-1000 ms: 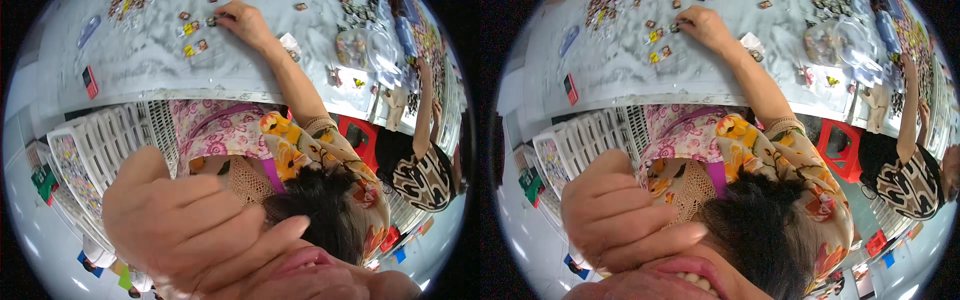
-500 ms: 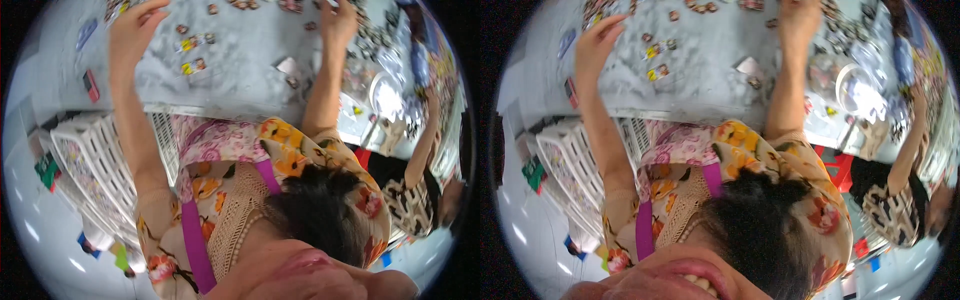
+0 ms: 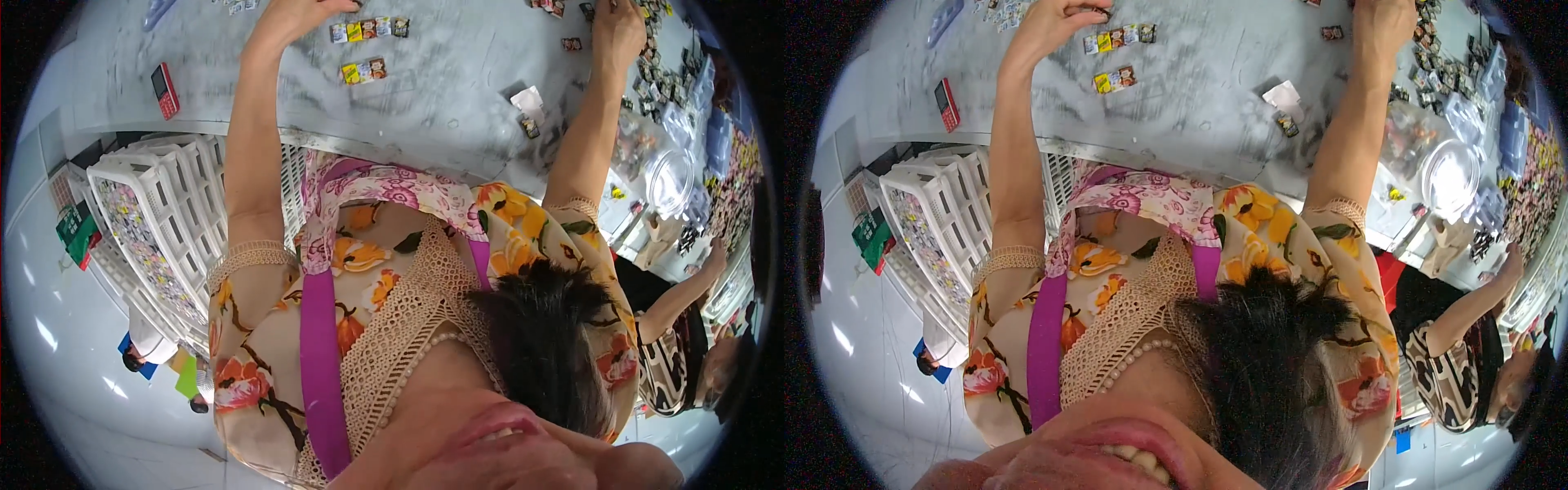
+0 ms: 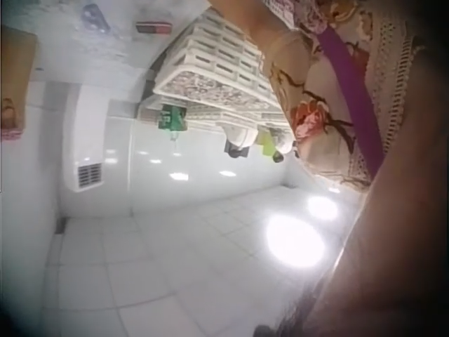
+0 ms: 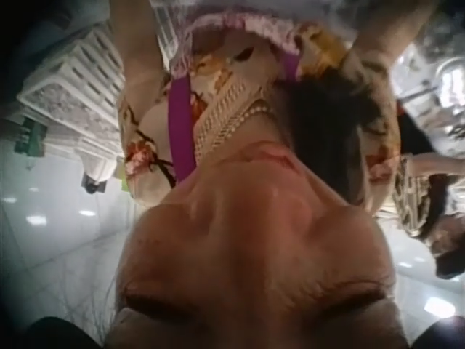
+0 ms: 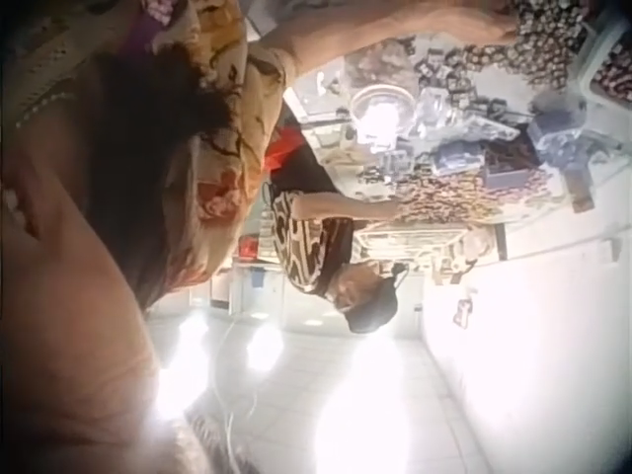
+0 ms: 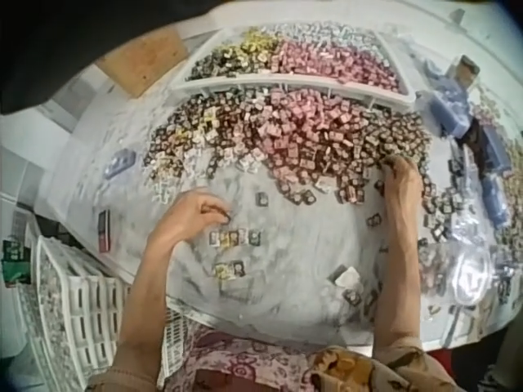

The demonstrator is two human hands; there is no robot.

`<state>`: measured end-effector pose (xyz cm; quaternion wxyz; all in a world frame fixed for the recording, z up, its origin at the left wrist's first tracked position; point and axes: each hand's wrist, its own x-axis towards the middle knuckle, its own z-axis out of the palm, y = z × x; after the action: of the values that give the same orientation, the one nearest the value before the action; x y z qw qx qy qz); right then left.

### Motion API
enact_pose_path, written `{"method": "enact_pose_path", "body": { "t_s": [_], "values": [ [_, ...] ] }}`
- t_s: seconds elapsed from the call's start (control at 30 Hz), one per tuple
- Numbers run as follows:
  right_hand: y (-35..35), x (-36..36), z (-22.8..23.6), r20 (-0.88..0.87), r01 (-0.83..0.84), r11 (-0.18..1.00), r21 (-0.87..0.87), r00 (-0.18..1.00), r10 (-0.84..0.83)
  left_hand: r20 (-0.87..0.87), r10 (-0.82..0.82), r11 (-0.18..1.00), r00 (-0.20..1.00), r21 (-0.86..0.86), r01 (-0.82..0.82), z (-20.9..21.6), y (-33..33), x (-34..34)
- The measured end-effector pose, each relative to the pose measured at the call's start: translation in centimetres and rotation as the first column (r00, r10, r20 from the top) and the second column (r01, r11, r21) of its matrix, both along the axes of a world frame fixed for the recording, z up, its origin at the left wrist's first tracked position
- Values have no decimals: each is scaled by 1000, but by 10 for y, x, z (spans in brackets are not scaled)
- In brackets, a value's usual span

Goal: Sorting and packaging small toy components into plastic bags at a workbench.

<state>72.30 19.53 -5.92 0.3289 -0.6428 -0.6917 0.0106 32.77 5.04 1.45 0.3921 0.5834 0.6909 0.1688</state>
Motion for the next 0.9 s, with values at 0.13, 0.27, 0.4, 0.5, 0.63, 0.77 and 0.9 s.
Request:
{"method": "enact_pose_path", "body": {
  "t_s": [0.13, 0.27, 0.4, 0.5, 0.63, 0.77, 0.9],
  "values": [
    [-6, -10, 23, 75, 6, 1000, -29, 997, -4, -119, -80, 995, 990, 58, 87, 3, 5, 6],
    [8, -9, 14, 171, -25, 1000, 6, 985, 24, -37, -52, 982, 998, 180, 58, -25, 20, -17],
    [39, 36, -31, 298, -25, 999, -39, 954, 36, 72, -87, 929, 994, 365, 55, -33, 48, 2],
    [41, 17, -6, 271, -41, 992, -120, 960, 73, 17, 151, 878, 988, 457, -142, -50, 34, -2],
    [-27, -30, 67, 121, 111, 975, -192, 989, -89, 168, 139, 807, 976, 552, -210, -39, -24, -7],
    [-105, -91, 128, -590, -302, 917, -261, 802, 96, 607, 176, 863, 775, 284, -419, -50, -48, 1],
    [-123, -167, 101, -507, -756, 644, 115, 513, 692, 775, 183, 905, 605, 108, -412, -5, -53, 32]
  ]
}}
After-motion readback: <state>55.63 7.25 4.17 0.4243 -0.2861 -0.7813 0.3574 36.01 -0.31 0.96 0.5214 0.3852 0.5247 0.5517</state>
